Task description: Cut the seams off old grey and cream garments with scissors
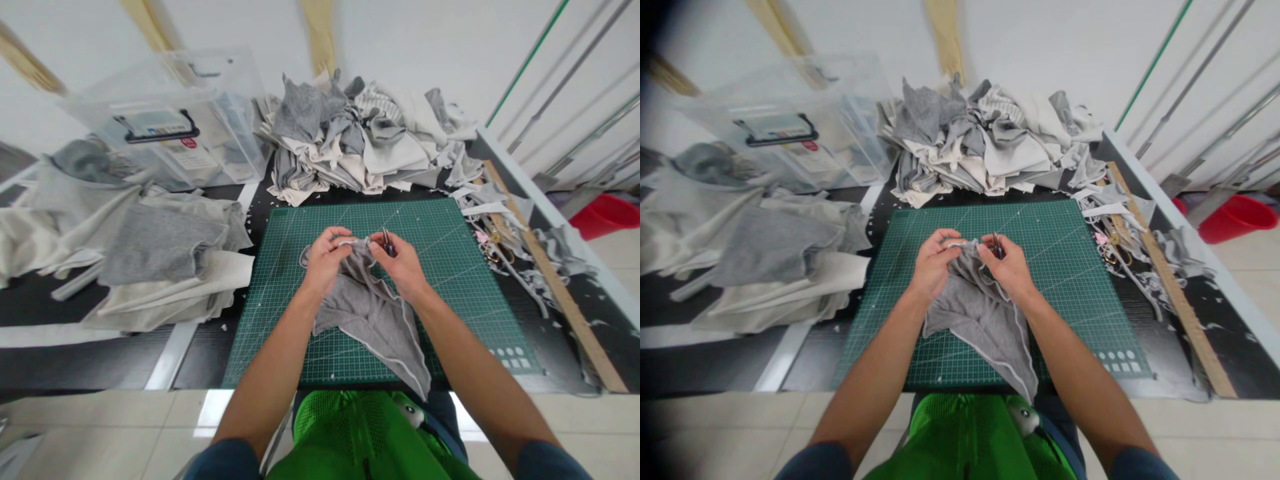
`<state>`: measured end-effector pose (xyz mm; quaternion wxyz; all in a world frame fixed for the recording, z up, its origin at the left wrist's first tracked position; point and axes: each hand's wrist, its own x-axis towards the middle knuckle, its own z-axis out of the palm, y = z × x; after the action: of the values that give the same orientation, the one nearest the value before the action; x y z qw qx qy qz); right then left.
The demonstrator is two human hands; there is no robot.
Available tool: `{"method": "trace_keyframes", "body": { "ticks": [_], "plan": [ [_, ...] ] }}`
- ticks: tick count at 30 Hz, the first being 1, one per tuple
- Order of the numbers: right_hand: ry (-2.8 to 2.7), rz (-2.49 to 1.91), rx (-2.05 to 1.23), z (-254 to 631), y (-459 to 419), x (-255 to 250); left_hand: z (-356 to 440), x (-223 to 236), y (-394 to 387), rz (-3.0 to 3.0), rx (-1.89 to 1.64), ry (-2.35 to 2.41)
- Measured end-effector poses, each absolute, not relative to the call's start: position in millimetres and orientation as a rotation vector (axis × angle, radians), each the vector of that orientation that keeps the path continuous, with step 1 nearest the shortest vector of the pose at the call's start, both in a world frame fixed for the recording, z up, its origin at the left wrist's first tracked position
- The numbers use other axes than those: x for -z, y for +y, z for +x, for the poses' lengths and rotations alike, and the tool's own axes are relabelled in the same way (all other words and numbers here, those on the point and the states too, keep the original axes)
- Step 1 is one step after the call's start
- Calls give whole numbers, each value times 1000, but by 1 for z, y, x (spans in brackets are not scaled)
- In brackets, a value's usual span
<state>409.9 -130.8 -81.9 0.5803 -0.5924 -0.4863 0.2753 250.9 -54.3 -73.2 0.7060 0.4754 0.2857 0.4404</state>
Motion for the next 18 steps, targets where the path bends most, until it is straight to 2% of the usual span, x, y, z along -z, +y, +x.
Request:
{"method": "trace_keyframes", "body": {
  "ticks": [6, 18],
  "plan": [
    [-1097, -1317, -770, 406, -133, 81, 249, 68, -57, 1028, -871, 612],
    [-1084, -1308, -726, 397, -136, 71, 251, 69, -60, 1031, -894, 610]
  ]
}}
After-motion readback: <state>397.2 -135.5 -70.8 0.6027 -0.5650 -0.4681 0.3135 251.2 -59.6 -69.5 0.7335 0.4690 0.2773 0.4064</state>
